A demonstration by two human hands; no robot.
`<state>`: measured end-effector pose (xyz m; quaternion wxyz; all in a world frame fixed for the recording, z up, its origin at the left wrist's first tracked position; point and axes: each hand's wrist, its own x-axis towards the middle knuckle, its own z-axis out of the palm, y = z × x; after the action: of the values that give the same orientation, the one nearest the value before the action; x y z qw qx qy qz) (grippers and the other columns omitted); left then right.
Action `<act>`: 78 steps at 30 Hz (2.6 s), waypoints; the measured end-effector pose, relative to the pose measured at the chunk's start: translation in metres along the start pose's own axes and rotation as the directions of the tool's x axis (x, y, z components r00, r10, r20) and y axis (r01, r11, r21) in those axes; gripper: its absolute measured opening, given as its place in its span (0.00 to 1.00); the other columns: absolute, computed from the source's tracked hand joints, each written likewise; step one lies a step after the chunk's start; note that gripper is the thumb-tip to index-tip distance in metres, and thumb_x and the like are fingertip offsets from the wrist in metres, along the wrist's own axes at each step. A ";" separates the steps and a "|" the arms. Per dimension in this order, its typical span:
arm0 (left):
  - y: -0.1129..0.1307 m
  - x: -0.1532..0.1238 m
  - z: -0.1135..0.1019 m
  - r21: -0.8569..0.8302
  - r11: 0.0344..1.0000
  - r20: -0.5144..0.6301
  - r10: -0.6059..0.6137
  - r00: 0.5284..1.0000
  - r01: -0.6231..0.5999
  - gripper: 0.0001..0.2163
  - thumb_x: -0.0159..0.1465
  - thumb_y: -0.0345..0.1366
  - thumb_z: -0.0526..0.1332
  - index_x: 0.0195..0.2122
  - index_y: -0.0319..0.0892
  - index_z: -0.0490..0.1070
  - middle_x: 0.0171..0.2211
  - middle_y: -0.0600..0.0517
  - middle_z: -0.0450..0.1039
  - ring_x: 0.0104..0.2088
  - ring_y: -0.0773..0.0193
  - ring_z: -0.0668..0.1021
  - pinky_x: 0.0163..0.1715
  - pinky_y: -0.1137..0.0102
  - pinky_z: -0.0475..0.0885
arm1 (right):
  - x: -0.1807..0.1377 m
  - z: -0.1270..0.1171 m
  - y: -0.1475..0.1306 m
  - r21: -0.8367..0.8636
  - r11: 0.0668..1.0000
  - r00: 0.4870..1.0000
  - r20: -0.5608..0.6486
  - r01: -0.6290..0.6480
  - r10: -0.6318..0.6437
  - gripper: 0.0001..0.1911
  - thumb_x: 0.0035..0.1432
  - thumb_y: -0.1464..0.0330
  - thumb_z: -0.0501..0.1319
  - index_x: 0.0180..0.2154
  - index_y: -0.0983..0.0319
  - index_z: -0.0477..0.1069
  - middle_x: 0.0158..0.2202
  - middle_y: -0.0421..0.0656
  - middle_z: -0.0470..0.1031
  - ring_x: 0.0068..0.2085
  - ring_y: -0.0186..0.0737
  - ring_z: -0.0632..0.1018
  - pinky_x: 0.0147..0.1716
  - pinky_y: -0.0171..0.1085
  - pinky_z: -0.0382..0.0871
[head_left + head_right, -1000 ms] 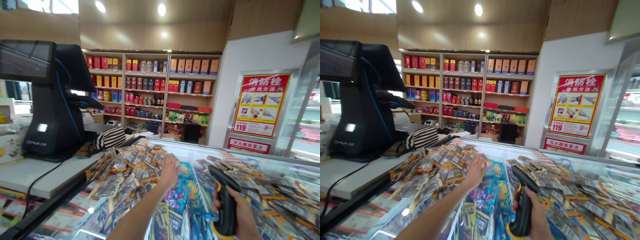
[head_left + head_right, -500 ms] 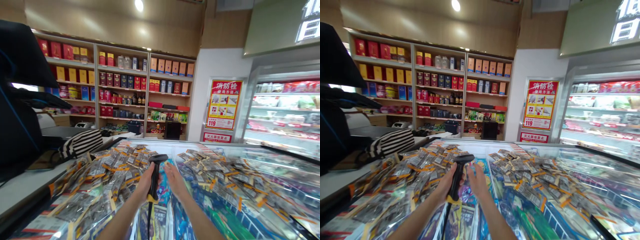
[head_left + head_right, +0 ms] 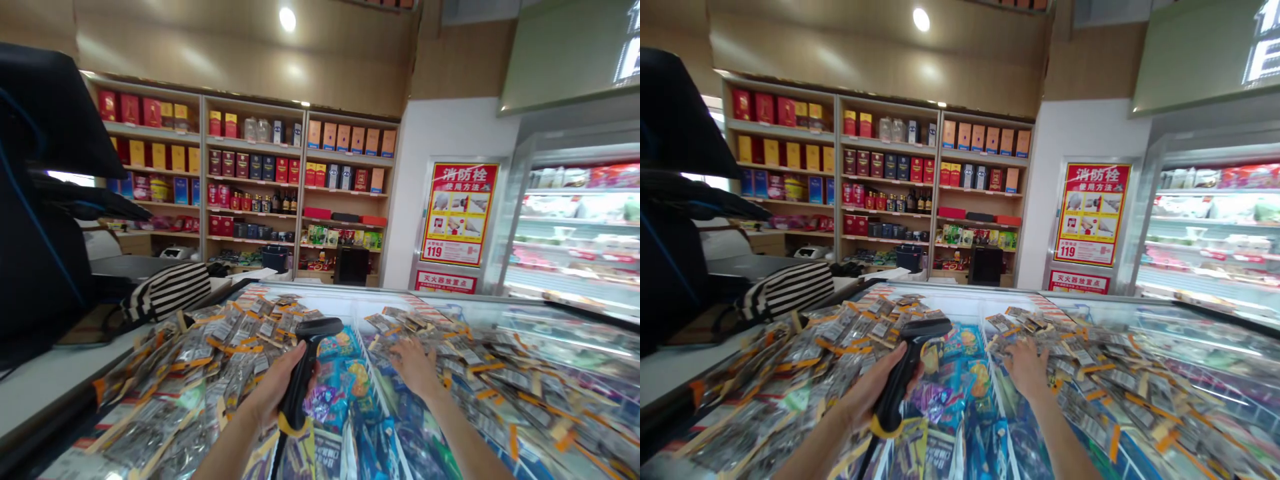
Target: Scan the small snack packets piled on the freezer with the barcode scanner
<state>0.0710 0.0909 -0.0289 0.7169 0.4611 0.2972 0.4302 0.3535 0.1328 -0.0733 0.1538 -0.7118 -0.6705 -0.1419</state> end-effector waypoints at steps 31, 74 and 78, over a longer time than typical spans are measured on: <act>0.030 -0.133 -0.001 0.294 0.955 -0.159 0.079 0.984 -0.029 0.14 0.48 0.46 0.57 0.22 0.39 0.60 0.17 0.58 0.63 0.15 0.75 0.65 0.14 0.78 0.58 | -0.017 -0.054 -0.090 0.117 0.949 0.911 -0.337 0.293 -0.240 0.25 0.40 0.66 0.55 0.45 0.61 0.59 0.46 0.47 0.63 0.47 0.46 0.62 0.48 0.45 0.43; 0.022 -0.130 -0.026 0.494 0.869 -0.283 0.119 0.952 0.038 0.18 0.51 0.50 0.51 0.20 0.39 0.64 0.15 0.56 0.62 0.16 0.72 0.63 0.18 0.77 0.59 | -0.043 -0.027 0.037 -0.057 0.988 0.978 -0.160 -0.145 0.134 0.19 0.51 0.59 0.44 0.27 0.61 0.69 0.32 0.47 0.71 0.39 0.46 0.69 0.37 0.43 0.57; 0.021 -0.125 -0.017 0.494 0.869 -0.238 0.122 0.964 0.011 0.17 0.51 0.50 0.52 0.20 0.39 0.64 0.14 0.56 0.62 0.17 0.72 0.63 0.19 0.76 0.59 | -0.049 -0.022 0.025 -0.098 0.981 0.985 -0.051 -0.167 0.163 0.22 0.45 0.53 0.49 0.29 0.63 0.69 0.31 0.51 0.72 0.37 0.51 0.70 0.35 0.47 0.57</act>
<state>-0.0068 -0.0092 -0.0125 0.5180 0.5756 0.4749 0.4181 0.3754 0.0777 -0.0744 0.1428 -0.7688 -0.5975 -0.1777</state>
